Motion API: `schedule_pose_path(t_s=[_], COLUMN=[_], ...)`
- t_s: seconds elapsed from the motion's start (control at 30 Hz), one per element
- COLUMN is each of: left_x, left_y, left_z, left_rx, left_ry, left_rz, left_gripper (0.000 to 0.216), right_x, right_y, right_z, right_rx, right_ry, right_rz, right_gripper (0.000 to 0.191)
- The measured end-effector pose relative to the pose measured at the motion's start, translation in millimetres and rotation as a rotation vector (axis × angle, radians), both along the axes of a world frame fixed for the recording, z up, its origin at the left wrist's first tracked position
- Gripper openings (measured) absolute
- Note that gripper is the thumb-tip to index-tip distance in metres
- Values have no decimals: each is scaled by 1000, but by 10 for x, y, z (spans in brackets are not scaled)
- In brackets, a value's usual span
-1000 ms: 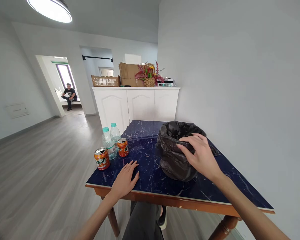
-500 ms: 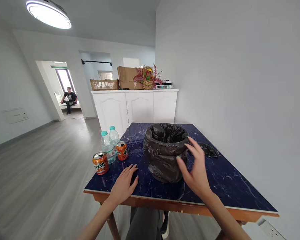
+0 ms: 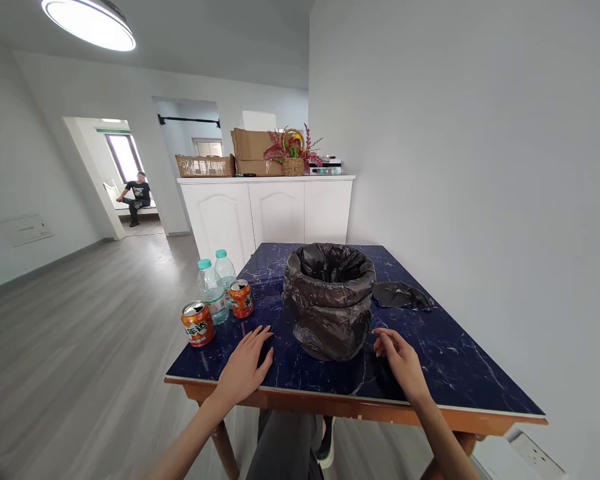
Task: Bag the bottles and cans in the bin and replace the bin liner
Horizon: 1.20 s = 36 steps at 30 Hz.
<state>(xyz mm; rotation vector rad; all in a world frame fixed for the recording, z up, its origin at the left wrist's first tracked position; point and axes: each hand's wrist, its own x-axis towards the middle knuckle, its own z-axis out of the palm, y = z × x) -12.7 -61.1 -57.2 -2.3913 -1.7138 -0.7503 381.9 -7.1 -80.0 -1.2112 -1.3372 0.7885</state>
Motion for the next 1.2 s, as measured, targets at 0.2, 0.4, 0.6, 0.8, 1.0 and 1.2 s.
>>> schedule_pose_path(t_s=[0.2, 0.4, 0.6, 0.8, 1.0, 1.2], left_x=[-23, -22, -14, -2, -7, -2], left_y=[9, 2, -4, 4, 26, 27], left_z=[-17, -21, -2, 12, -16, -18], left_rx=[27, 14, 5, 2, 13, 21], left_ry=[-6, -9, -16, -8, -25, -33], left_rz=[-12, -2, -5, 0, -5, -10], left_gripper=[39, 39, 39, 37, 37, 37], right_x=[-13, -12, -16, -4, 0, 12], right_y=[-10, -22, -37, -66, -87, -76], right_z=[-29, -30, -7, 36, 61, 33], right_rx=[17, 23, 13, 7, 2, 0], right_ry=[-25, -34, -32, -57, -86, -111], right_rz=[-23, -3, 5, 5, 15, 28], right_gripper=[59, 46, 41, 42, 46, 48])
